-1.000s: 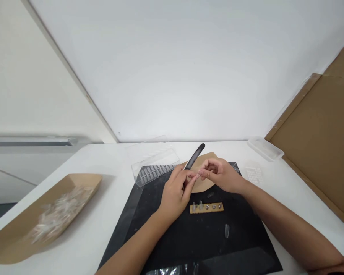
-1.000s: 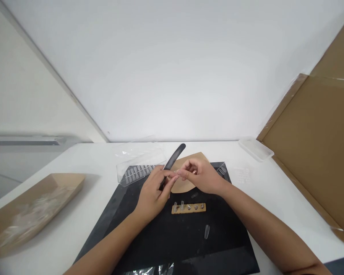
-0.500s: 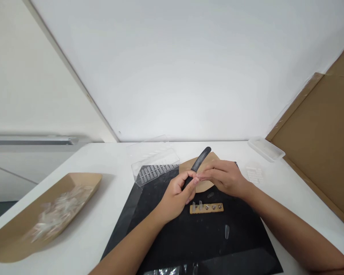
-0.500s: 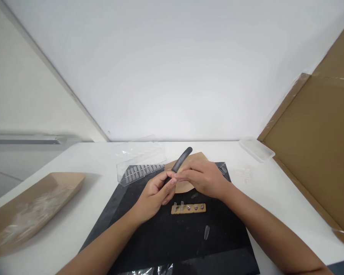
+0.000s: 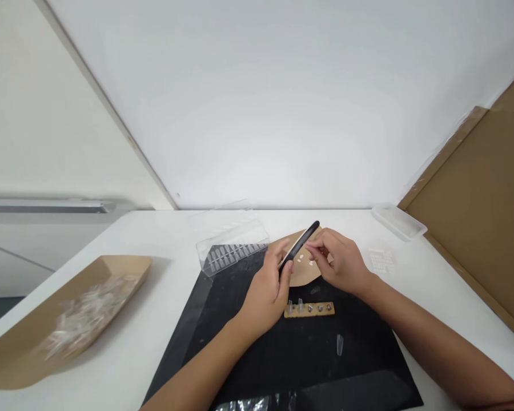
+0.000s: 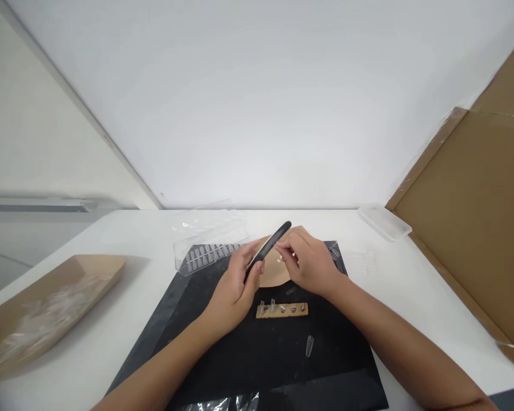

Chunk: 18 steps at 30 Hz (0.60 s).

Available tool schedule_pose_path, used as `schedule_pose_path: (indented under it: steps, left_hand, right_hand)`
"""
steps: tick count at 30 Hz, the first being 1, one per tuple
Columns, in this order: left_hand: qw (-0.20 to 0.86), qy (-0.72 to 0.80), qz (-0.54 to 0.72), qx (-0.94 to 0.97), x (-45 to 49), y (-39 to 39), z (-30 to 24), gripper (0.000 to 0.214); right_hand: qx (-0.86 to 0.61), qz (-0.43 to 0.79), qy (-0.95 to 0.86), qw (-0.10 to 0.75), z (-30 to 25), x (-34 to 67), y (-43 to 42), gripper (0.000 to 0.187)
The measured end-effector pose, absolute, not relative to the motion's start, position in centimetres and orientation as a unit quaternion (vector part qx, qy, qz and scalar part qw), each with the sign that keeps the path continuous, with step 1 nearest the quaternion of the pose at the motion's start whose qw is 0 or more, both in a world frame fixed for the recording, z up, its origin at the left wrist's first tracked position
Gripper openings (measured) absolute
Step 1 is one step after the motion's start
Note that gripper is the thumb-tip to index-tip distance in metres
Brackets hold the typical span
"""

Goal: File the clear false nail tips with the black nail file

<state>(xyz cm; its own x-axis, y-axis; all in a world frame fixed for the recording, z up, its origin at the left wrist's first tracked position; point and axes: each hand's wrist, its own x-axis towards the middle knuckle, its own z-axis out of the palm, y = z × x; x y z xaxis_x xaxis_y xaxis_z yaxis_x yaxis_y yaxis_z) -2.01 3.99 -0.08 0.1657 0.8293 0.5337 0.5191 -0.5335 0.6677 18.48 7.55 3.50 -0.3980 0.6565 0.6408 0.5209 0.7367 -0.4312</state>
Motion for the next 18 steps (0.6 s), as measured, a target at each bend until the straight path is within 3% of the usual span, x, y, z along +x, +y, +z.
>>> schedule_pose_path:
  steps: [7,18]
  left_hand:
    - [0.068,0.413,0.454,0.786,-1.87,3.83,0.31,0.029]
    - [0.075,0.418,0.472,0.772,-1.64,3.90,-0.34,0.031]
  right_hand:
    - [-0.407,0.193,-0.792,0.411,3.61,17.82,6.92,0.011]
    - [-0.439,0.237,-0.765,0.407,3.25,17.52,7.00,0.013]
